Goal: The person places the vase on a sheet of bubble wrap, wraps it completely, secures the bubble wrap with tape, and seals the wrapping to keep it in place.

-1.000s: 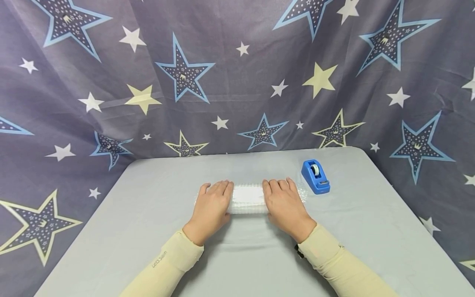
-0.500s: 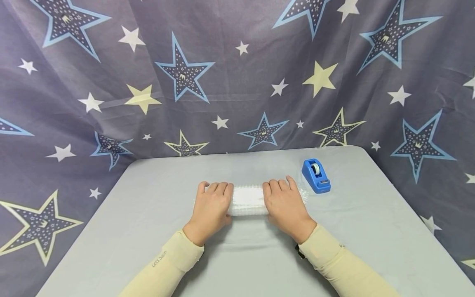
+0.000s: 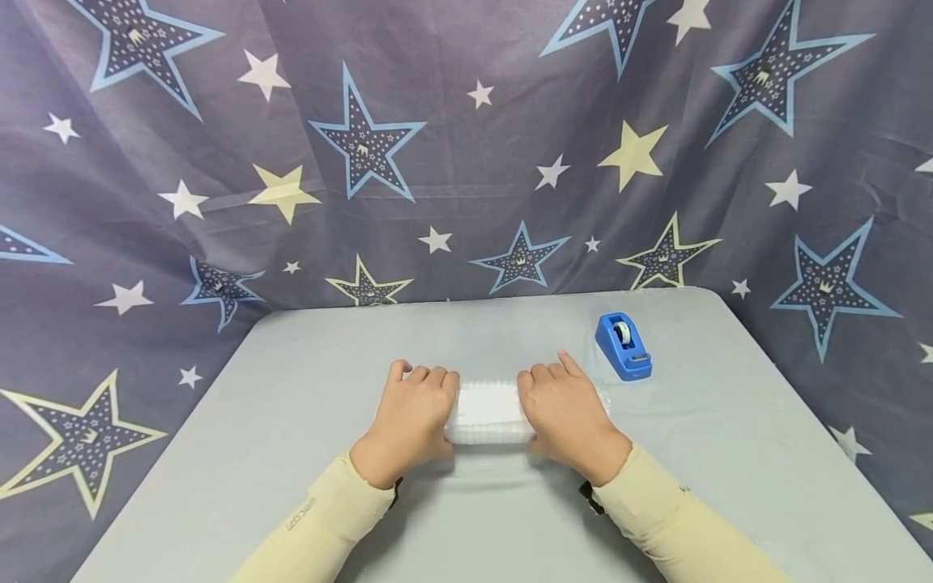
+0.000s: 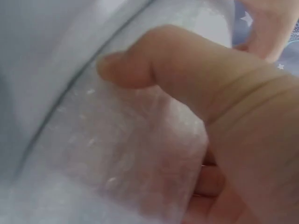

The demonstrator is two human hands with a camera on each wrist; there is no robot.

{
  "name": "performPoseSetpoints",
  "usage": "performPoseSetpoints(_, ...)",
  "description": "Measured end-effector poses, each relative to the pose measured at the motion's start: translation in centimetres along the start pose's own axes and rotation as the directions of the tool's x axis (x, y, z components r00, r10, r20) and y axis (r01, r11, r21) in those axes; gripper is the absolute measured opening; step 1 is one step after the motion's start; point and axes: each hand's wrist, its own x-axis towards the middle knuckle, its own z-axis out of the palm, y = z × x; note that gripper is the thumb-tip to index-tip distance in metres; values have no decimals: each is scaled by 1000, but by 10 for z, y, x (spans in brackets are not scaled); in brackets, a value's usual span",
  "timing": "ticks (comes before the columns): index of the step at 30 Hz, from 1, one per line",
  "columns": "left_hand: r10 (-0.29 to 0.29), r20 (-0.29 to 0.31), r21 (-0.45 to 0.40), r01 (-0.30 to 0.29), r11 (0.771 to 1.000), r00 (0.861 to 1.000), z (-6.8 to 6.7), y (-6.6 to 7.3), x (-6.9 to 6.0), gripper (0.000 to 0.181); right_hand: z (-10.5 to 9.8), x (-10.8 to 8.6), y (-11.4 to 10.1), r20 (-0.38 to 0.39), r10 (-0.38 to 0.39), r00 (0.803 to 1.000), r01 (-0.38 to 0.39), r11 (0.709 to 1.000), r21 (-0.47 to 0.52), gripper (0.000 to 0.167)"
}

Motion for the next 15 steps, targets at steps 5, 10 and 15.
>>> performPoseSetpoints(5, 13, 18, -14, -13, 1000, 1000, -5, 2, -1, 45, -7, -2, -2, 41, -3, 999, 2, 1000, 17, 71)
performPoseSetpoints(10, 6, 42, -34, -4, 999, 999, -4, 3, -2, 46, -9, -1, -1, 62, 6, 998, -9, 999, 50, 73)
performPoseSetpoints(15, -13, 116, -84, 23, 996, 993, -6, 2, -1, 57, -7, -1, 1, 75, 24, 997, -30, 996, 81, 73)
